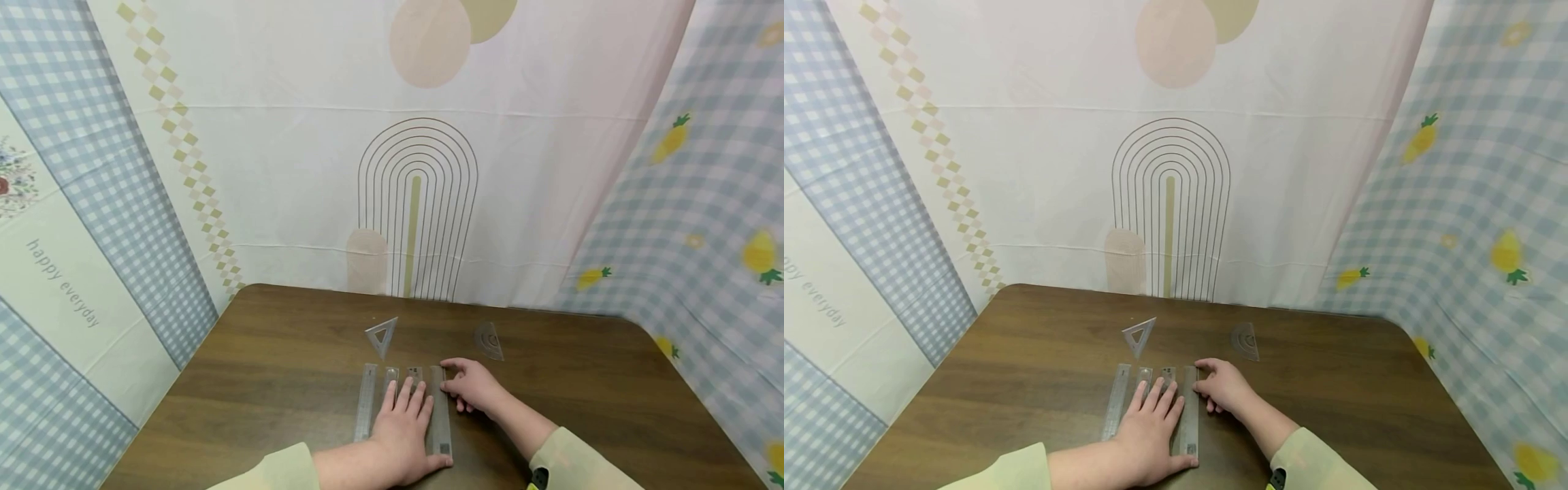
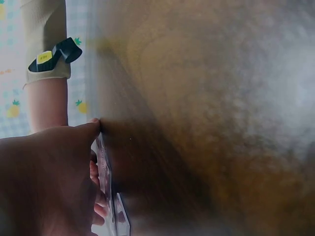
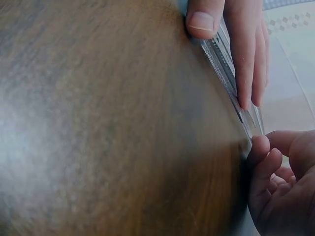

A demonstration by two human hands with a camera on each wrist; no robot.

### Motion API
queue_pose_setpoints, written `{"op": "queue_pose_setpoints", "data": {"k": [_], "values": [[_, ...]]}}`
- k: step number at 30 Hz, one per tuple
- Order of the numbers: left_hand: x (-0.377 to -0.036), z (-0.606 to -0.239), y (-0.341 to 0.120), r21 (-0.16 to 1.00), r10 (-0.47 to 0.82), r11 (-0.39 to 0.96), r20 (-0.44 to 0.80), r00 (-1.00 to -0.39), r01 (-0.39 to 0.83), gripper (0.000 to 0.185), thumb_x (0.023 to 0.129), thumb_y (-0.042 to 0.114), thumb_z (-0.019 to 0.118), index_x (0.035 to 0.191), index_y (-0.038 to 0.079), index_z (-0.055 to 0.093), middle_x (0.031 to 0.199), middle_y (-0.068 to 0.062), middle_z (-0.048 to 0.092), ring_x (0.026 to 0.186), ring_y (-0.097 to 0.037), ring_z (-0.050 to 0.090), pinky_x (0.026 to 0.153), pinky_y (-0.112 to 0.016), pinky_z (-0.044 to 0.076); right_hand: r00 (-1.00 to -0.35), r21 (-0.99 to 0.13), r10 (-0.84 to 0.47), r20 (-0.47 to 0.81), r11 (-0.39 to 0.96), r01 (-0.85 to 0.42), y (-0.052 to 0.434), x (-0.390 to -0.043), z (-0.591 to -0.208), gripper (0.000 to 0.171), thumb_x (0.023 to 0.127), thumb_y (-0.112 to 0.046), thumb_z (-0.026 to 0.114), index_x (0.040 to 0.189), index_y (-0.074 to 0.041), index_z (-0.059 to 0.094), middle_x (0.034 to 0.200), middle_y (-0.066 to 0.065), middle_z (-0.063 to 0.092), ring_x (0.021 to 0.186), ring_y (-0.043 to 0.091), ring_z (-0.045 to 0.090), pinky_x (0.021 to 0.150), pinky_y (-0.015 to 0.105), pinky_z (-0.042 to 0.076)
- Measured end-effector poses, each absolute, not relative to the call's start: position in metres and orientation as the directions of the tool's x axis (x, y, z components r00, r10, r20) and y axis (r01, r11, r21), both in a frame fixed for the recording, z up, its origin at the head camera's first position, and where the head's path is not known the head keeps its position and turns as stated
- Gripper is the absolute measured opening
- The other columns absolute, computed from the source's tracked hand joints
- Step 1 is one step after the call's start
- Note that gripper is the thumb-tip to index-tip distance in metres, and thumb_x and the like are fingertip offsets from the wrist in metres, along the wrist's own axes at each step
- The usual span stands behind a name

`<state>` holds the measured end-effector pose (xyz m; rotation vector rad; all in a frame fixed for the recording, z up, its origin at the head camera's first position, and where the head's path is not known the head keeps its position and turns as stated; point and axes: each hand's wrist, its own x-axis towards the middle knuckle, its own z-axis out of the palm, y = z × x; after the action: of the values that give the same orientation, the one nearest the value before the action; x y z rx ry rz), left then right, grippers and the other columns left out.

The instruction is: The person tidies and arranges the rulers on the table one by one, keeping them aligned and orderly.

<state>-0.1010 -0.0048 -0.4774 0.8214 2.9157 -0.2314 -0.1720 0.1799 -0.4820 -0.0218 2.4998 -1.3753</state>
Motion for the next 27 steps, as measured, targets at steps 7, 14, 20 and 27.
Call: {"op": "queue_pose_setpoints", "data": {"k": [7,14,20,27], "values": [[-0.101,-0.477,-0.005,-0.125,0.507,0.843,-0.137,-0.851,0.523,0.102,0.078,0.091,0.030,0.155,0.025,0.037,0.163,-0.002,0.025,0.151,-0.027,0.014,0.119,-0.052,0.011,-0.959,-0.818,-0.148,-0.242,0.562,0.120,0.180,-0.171,-0.484,0.049,0.090,-0.011,0.071,0.136,-0.006,0.056,0.064,0.007,0.061,0.041,0.013,0.052,0.039,0.026,0.041],[-0.101,-0.480,-0.005,-0.115,0.514,0.841,-0.138,-0.847,0.529,0.102,0.079,0.091,0.030,0.155,0.024,0.036,0.163,-0.003,0.025,0.151,-0.027,0.014,0.119,-0.052,0.010,-0.964,-0.813,-0.132,-0.233,0.570,0.119,0.178,-0.169,-0.484,0.048,0.090,-0.011,0.070,0.136,-0.005,0.056,0.064,0.007,0.061,0.040,0.014,0.052,0.038,0.027,0.041],[-0.100,-0.482,-0.006,-0.120,0.515,0.840,-0.127,-0.848,0.528,0.101,0.080,0.090,0.028,0.155,0.024,0.037,0.163,-0.002,0.025,0.151,-0.027,0.014,0.119,-0.051,0.010,-0.970,-0.790,-0.119,-0.213,0.606,0.099,0.177,-0.166,-0.484,0.047,0.092,-0.013,0.070,0.136,-0.005,0.056,0.062,0.006,0.060,0.040,0.014,0.051,0.038,0.029,0.042],[-0.102,-0.487,-0.006,-0.143,0.517,0.838,-0.102,-0.850,0.527,0.101,0.080,0.091,0.026,0.155,0.024,0.038,0.162,-0.002,0.027,0.151,-0.027,0.016,0.119,-0.051,0.012,-0.973,-0.776,-0.123,-0.196,0.626,0.078,0.177,-0.165,-0.484,0.047,0.092,-0.013,0.070,0.135,-0.004,0.056,0.063,0.005,0.060,0.040,0.013,0.050,0.038,0.030,0.042]]}}
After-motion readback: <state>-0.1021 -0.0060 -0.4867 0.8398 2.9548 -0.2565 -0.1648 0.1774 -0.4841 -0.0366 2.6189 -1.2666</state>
